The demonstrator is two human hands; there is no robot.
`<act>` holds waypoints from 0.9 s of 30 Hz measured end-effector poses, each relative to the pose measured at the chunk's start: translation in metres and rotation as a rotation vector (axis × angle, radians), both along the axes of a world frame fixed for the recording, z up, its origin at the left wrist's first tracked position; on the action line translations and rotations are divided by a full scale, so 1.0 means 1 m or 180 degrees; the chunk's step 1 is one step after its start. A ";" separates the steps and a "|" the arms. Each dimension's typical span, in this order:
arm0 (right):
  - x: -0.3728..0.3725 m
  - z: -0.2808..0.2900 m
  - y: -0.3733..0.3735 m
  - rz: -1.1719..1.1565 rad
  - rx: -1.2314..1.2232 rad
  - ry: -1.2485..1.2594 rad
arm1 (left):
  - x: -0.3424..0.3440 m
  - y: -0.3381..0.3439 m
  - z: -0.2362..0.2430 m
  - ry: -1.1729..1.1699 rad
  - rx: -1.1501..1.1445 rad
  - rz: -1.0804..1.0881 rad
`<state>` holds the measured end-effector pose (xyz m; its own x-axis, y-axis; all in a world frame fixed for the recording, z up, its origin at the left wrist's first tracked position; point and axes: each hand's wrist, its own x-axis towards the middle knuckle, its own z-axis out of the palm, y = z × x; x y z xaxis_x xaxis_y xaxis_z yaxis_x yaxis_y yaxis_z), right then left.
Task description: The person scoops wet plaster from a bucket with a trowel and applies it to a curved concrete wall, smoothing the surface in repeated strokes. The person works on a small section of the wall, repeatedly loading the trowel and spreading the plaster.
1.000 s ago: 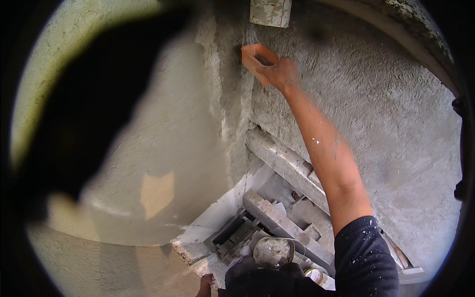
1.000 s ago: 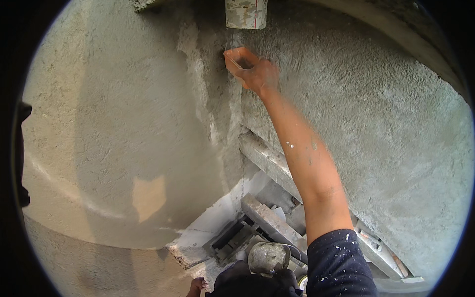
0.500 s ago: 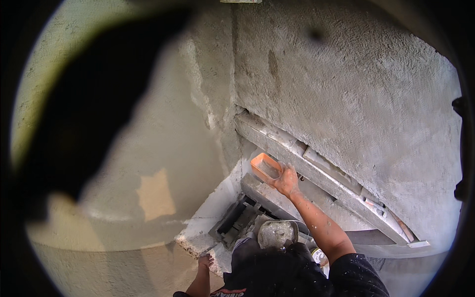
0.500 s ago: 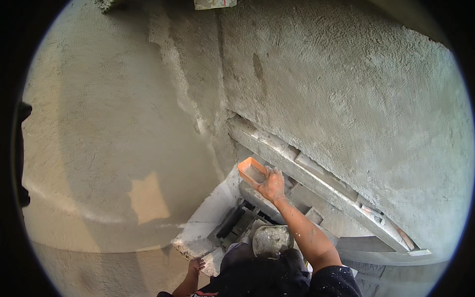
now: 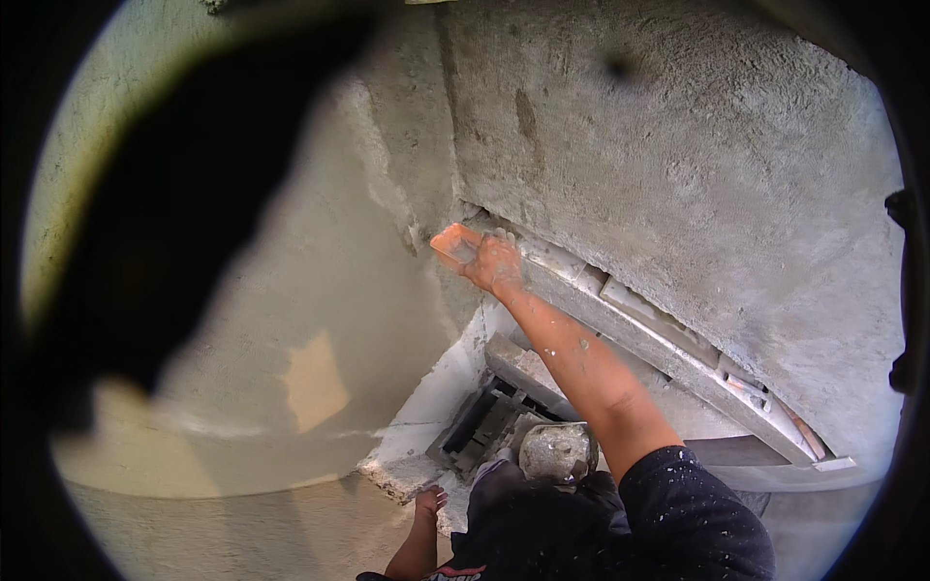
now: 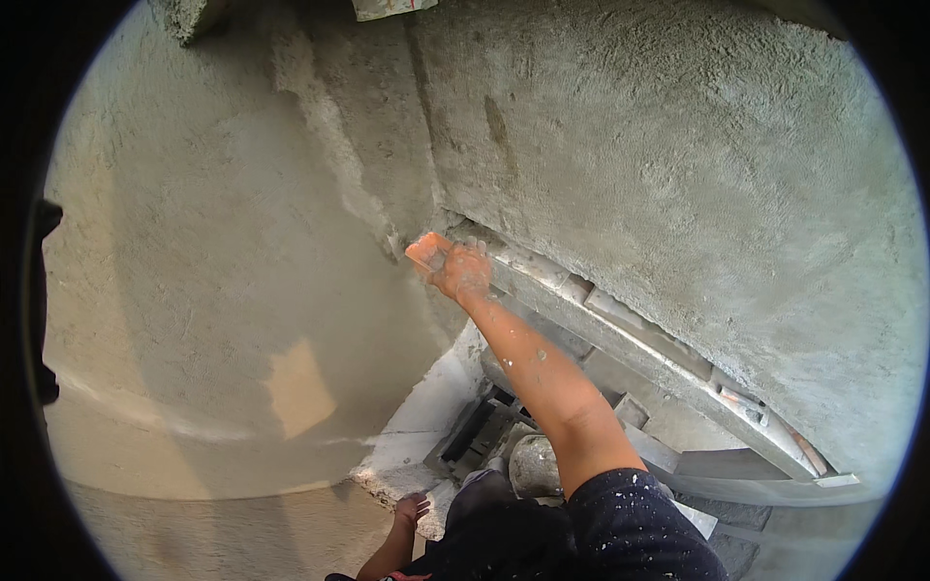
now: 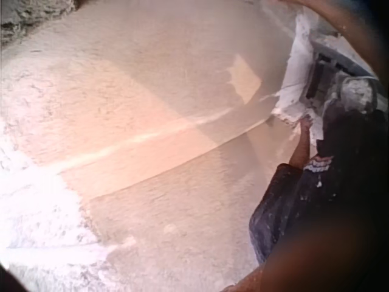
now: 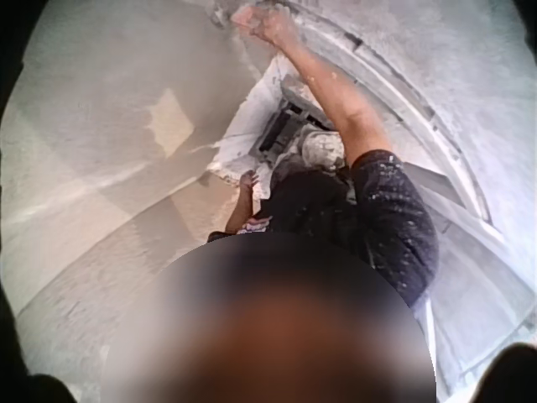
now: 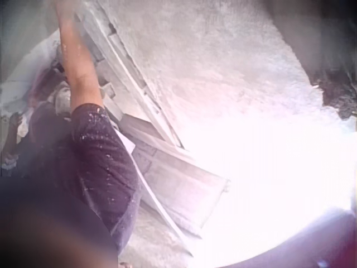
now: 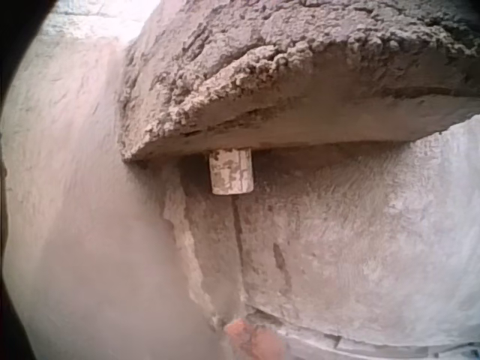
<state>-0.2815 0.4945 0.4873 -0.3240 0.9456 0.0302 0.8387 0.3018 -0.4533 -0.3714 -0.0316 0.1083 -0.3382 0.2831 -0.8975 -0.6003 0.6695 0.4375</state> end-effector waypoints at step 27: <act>0.006 0.004 0.030 -0.0262 0.0551 0.0487 | -0.005 -0.022 0.016 0.0140 0.0020 0.0307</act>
